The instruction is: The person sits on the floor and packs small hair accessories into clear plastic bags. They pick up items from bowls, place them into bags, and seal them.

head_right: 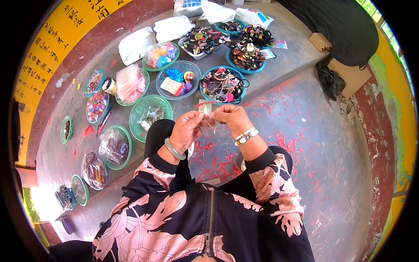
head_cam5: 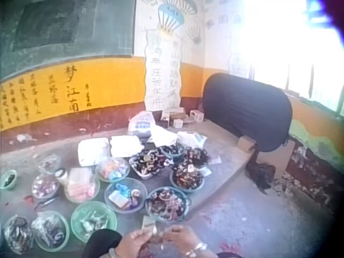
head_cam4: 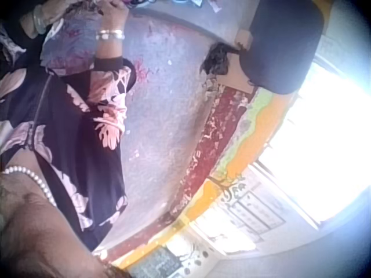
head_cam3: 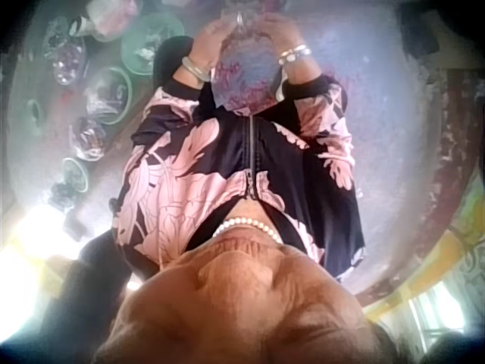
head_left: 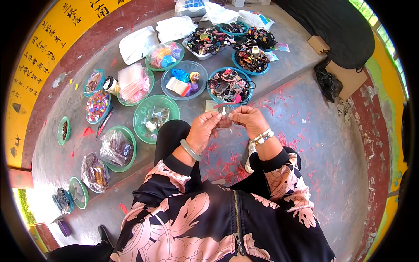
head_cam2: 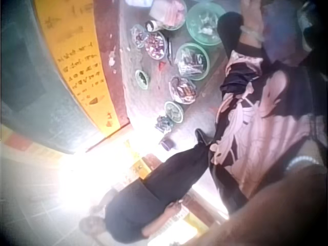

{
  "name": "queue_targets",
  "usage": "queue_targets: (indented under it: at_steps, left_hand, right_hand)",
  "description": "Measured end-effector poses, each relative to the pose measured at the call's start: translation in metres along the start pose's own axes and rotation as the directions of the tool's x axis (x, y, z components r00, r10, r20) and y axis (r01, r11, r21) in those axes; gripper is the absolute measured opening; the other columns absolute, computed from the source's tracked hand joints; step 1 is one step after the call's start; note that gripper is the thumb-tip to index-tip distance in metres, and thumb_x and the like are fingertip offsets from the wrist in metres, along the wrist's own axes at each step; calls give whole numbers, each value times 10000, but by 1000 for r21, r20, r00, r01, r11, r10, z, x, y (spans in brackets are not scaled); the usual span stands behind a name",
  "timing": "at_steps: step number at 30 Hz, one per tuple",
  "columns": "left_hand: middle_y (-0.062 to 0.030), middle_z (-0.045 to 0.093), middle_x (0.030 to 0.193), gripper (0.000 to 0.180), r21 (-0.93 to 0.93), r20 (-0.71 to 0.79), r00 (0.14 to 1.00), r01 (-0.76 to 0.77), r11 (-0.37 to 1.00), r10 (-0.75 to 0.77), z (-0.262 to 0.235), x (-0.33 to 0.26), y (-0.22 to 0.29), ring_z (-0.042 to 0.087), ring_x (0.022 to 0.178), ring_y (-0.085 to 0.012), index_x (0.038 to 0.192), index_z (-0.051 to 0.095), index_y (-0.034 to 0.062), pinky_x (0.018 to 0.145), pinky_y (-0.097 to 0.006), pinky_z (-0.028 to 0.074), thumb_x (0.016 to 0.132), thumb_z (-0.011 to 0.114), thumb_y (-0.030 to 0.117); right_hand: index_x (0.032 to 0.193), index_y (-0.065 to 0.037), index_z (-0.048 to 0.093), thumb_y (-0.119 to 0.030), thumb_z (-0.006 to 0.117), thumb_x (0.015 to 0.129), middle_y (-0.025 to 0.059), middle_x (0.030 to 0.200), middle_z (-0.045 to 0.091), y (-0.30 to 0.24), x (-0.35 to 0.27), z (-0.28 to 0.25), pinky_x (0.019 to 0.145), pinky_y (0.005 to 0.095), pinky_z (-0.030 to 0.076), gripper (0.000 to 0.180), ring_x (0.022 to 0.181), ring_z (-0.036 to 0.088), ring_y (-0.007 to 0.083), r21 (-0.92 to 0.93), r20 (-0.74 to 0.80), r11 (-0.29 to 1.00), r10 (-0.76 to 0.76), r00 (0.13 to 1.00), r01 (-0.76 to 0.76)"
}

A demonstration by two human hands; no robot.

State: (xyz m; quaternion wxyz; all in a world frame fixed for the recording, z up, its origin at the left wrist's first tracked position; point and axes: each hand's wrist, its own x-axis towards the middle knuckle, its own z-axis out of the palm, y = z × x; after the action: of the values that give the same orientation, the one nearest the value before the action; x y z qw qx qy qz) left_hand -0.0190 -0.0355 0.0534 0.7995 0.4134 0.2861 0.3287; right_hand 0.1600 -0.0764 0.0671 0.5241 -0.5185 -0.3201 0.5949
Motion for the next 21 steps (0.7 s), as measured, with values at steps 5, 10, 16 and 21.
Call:
queue_targets:
  at_steps: [5,10,16,21]
  left_hand:
    - [-97,651,927,234,233,-201,957,-161,959,210,-1,2,-7,604,742,-100,963,595,21,501,-182,417,896,528,236]
    - [-26,617,919,270,209,-76,968,-219,953,239,21,-8,-11,559,754,-68,1055,570,20,556,-195,451,898,532,236]
    - [-18,610,936,300,-43,-41,993,-114,992,113,8,0,-21,568,786,-81,1056,569,51,624,-228,452,929,460,300]
    - [-32,621,923,264,-27,-72,995,-78,997,76,-2,2,-12,575,802,-96,1028,571,55,597,-216,430,926,449,265]
  right_hand:
    - [726,-38,617,-100,718,709,5,662,579,3,1,8,542,248,400,120,600,514,95,-451,-169,871,-300,939,197]
    - [637,-64,559,-87,657,650,89,672,540,-12,-12,34,593,364,429,101,653,548,271,-925,60,191,-781,622,329]
    - [746,-63,566,-86,627,659,94,732,550,-1,-9,46,654,396,424,109,730,537,306,-901,215,121,-711,670,417]
    - [849,-38,620,-126,673,647,98,774,584,-8,-12,38,651,362,462,227,757,566,288,-791,187,357,-632,752,497]
